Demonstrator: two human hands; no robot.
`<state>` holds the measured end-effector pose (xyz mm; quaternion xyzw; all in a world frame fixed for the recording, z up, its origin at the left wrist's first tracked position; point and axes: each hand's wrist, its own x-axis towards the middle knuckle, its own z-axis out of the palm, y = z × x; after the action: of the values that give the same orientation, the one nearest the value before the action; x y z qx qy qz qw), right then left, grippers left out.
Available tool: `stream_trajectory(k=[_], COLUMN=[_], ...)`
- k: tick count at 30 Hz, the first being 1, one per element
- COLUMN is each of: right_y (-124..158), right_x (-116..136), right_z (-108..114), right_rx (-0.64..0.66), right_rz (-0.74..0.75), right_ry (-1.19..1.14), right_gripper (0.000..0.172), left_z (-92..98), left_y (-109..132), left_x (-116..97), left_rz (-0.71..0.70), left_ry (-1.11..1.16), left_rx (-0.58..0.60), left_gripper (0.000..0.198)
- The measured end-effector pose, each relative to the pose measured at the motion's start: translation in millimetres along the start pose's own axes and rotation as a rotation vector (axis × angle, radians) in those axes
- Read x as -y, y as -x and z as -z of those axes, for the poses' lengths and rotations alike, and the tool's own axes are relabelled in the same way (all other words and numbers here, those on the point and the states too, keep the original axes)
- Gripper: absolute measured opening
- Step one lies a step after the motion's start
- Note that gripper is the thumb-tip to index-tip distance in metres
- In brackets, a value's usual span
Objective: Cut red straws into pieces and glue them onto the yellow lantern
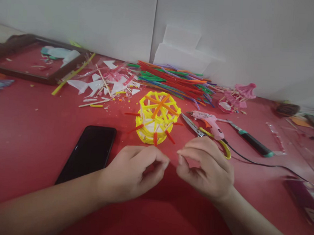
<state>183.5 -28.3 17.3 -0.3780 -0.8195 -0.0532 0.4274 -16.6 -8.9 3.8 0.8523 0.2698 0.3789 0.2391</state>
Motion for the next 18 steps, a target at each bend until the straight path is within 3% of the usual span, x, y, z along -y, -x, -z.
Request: stream_trajectory(k=[7,12,15,18], right_y=[5.6,2.8,1.7,3.6], right_x=[-8.1,-1.8,-3.2,-11.1], right_z=[-0.7,-1.3,0.7,7.7], right_rx=[0.016,0.095,0.077,0.008], right_rz=[-0.1,0.013,0.068,0.034], right_ry=[-0.161,-0.118,-0.05,-0.009], right_gripper=[0.02,0.015,0.017,0.02], left_z=[5.3,6.1,7.3,8.6], left_y=[1.7,-0.3,-1.6,-1.3], left_x=[2.8,4.3,4.4,4.7], left_rz=[0.008,-0.03,-0.045,-0.067], left_ry=[0.042,0.028,0.025,0.036], left_rx=[0.036,0.003,-0.037,-0.079], left_gripper=[0.006,0.008,0.008,0.01])
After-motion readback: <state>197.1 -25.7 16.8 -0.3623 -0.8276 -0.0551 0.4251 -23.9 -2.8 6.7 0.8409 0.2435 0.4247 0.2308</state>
